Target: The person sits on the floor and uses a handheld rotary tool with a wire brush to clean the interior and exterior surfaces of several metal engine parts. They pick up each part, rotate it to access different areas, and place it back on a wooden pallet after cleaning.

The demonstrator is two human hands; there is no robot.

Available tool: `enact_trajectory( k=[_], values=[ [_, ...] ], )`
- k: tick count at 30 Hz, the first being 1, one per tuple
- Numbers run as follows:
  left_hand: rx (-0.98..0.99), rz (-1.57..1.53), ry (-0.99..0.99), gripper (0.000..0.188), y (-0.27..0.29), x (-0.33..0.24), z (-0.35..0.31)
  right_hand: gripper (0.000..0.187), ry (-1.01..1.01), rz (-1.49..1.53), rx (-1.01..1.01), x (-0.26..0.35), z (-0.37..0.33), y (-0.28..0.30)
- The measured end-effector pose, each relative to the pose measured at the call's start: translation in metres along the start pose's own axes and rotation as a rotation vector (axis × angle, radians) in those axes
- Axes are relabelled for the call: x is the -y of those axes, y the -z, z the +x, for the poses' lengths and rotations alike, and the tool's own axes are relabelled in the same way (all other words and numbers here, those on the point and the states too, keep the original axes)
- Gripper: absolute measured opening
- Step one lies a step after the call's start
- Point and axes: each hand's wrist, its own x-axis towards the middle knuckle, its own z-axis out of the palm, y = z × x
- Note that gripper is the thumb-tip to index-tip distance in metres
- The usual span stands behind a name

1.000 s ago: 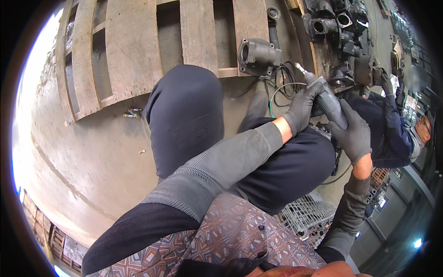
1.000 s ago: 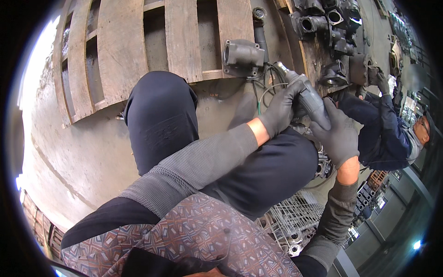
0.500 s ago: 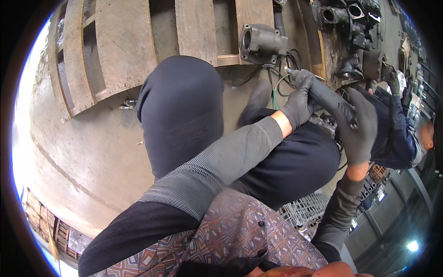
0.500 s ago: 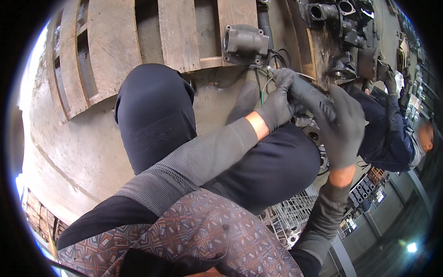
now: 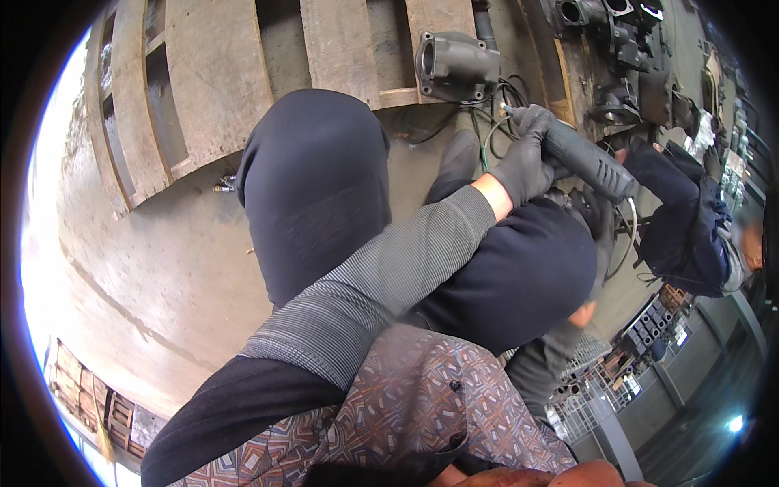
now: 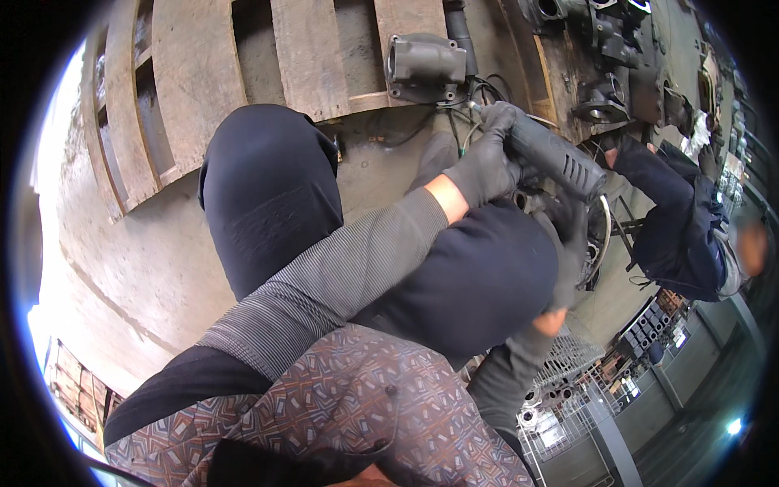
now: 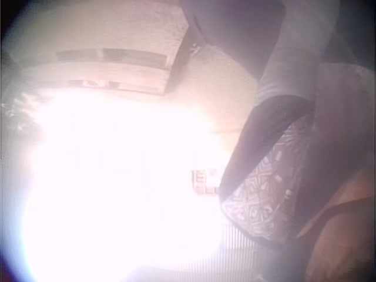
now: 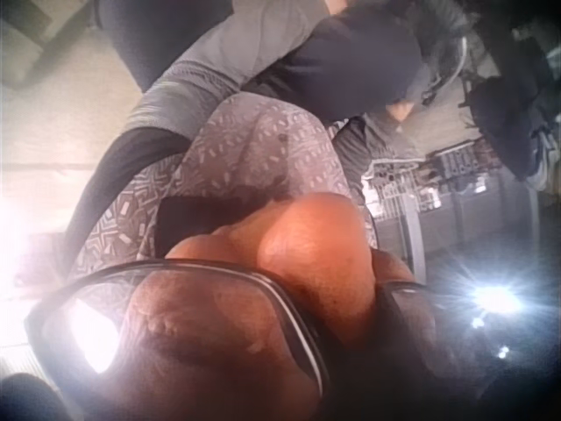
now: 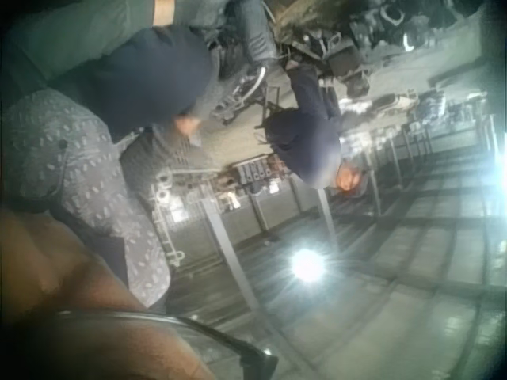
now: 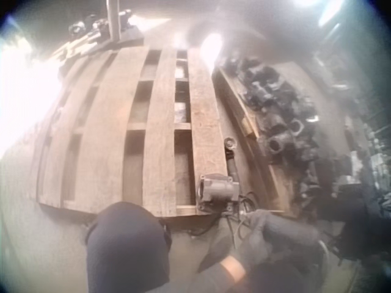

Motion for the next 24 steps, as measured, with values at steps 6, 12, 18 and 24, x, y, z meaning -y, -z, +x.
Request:
enact_trajectory(
  k=[6, 12, 18, 24],
  values=[
    [0.024, -0.064, 0.093, 0.059, -0.002, -0.002, -0.001, 0.059, 0.415, 0.341, -0.083, -0.027, 0.070, -0.045],
    [0.080, 0.149, 0.006, 0.062, 0.004, -0.014, -0.005, 0.050, 0.431, 0.373, -0.174, -0.034, 0.091, -0.063],
    [0.032, 0.177, -0.036, 0.066, 0.012, -0.023, -0.002, 0.049, 0.334, 0.434, -0.156, -0.039, 0.100, -0.077],
    [0.009, 0.203, -0.140, 0.071, 0.020, -0.029, 0.003, 0.050, 0.312, 0.385, -0.138, -0.041, 0.109, -0.088]
  ],
)
